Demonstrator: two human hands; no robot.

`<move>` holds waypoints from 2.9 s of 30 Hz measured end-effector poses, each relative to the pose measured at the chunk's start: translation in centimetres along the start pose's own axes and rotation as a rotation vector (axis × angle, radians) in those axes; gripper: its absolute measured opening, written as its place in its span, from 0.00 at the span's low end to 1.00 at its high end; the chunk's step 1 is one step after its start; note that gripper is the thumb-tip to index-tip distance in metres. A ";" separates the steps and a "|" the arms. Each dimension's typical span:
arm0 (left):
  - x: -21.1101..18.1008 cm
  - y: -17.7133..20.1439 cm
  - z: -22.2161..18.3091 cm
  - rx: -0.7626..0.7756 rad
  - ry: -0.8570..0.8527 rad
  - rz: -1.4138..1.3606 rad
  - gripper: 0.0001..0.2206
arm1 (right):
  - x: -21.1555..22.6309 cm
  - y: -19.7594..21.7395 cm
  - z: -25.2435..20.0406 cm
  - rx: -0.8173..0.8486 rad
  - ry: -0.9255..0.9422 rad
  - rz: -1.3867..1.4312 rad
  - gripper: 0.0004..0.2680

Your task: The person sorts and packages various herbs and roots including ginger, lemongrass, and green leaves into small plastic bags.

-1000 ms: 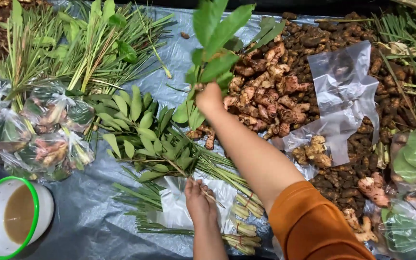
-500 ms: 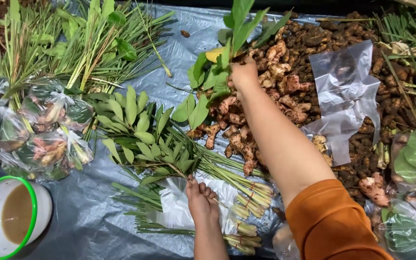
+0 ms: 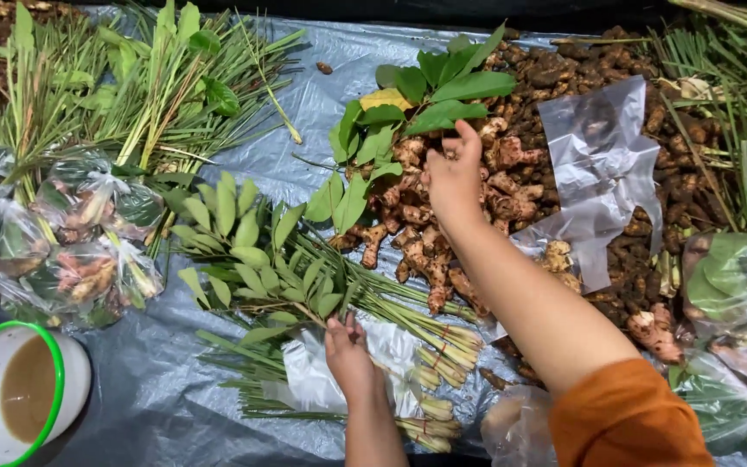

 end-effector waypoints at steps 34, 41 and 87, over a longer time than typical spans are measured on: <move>-2.0 -2.0 -7.0 0.804 -0.745 0.139 0.05 | -4.0 15.7 -25.7 0.230 0.339 -0.788 0.07; 1.3 -1.0 -4.9 0.784 -0.930 0.293 0.07 | -1.5 16.4 -26.6 0.012 0.632 -0.764 0.05; -2.3 -2.6 -8.5 0.553 -1.055 0.285 0.08 | 1.3 9.6 -18.5 -0.644 1.460 -1.305 0.01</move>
Point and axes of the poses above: each hand's wrist, its own z-axis towards the middle knuckle, its own y-axis out of the back of the hand, x = y × z, the point moved 2 cm from there along z, towards the middle knuckle, and after that the axes turned 15 degrees about -y, right-handed, at the moved point
